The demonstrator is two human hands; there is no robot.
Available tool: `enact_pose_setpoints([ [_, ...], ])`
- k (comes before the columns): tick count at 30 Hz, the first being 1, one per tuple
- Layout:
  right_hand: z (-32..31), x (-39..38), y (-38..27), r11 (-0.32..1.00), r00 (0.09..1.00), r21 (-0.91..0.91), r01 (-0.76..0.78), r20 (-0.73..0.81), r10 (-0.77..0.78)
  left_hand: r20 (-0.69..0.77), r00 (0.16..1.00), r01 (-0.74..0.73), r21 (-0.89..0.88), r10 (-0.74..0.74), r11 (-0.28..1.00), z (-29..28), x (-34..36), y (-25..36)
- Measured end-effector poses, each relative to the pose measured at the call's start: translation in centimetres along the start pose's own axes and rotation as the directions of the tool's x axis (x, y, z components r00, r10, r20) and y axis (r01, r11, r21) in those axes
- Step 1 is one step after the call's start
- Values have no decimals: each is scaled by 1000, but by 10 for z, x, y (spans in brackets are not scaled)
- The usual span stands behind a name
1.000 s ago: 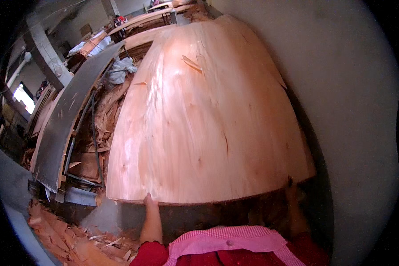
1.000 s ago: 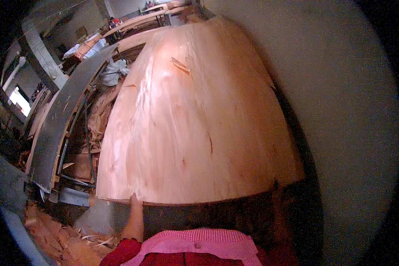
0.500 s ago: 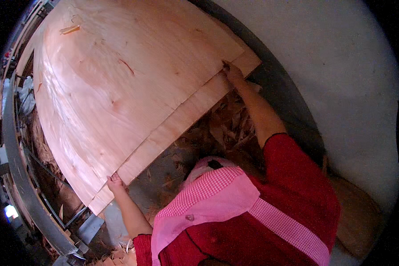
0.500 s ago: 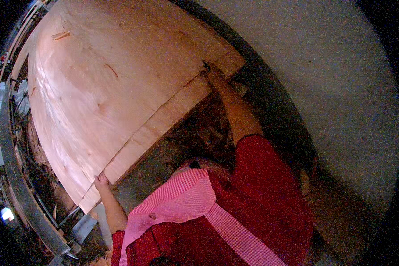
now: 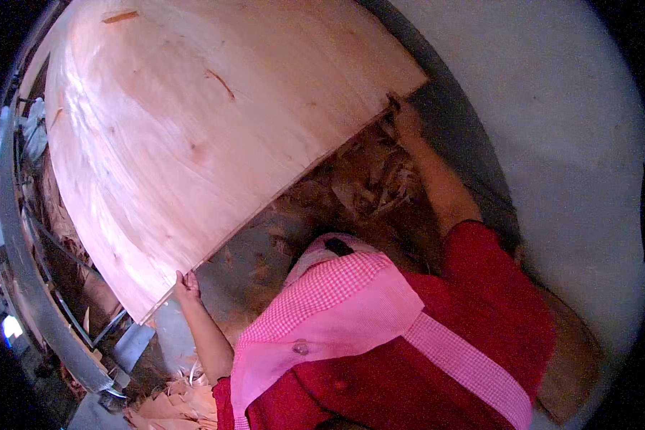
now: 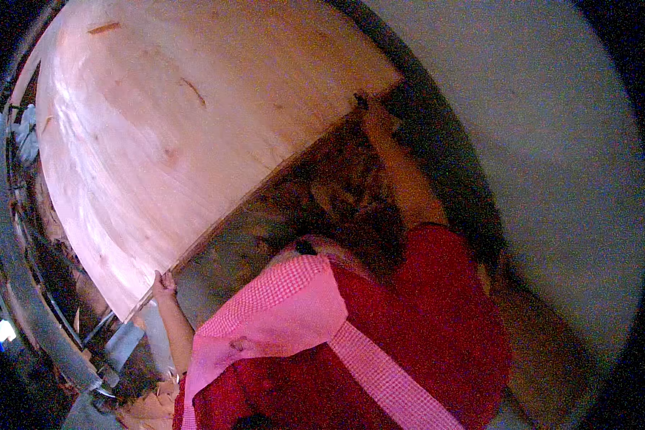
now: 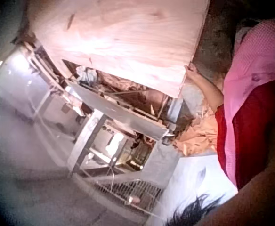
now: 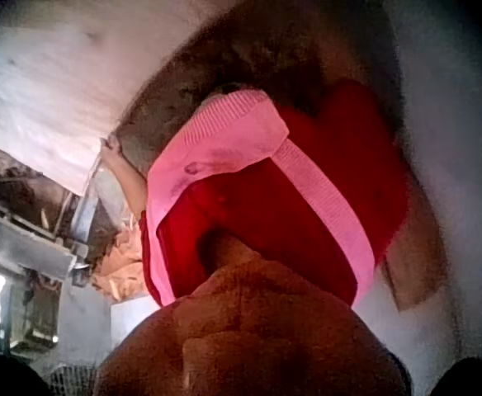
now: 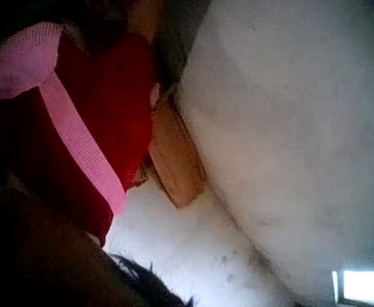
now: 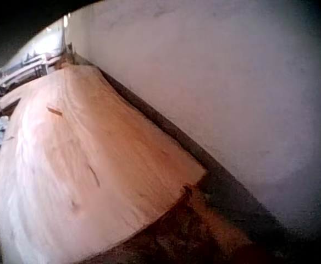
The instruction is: The person prepares large wood veneer sheets by using a stick to separate them from a stack, applying tape to the edges of a sheet on a table, and then using a utility knife to trim the edges.
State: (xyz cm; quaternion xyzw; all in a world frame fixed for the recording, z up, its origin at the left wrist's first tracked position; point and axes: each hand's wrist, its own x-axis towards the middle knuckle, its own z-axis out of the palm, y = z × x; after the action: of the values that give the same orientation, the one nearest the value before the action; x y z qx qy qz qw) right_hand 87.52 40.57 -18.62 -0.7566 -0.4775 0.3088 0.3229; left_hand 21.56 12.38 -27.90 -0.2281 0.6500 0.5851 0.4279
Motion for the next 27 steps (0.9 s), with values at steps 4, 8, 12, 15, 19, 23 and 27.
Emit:
enact_pose_setpoints([
  [4, 0, -12, -31, 949, 968, 190, -252, 39, 249, 14, 998, -58, 201, 56, 978, 8, -15, -18],
  [8, 8, 45, 40, 908, 998, -418, 41, -18, -53, 0, 980, -194, 256, 201, 947, -9, 17, -24],
  [12, 9, 26, 28, 862, 986, -483, 154, 125, -106, -9, 970, -235, 220, 242, 947, -16, 12, -28],
  [15, 12, 26, 34, 842, 980, -501, 199, 92, -176, 273, 940, -260, 188, 204, 947, -6, 10, -38],
  [19, -1, 23, 48, 895, 986, -415, 164, 33, -165, 107, 986, -119, -89, 128, 989, 13, 6, -47],
  [23, 8, 23, 46, 900, 984, -404, 163, 3, -177, 73, 995, -52, -134, 62, 990, 6, -4, -50],
  [27, -13, 23, 66, 908, 991, -402, 115, -20, -135, 77, 983, -159, -94, 166, 983, 42, -19, -70],
])
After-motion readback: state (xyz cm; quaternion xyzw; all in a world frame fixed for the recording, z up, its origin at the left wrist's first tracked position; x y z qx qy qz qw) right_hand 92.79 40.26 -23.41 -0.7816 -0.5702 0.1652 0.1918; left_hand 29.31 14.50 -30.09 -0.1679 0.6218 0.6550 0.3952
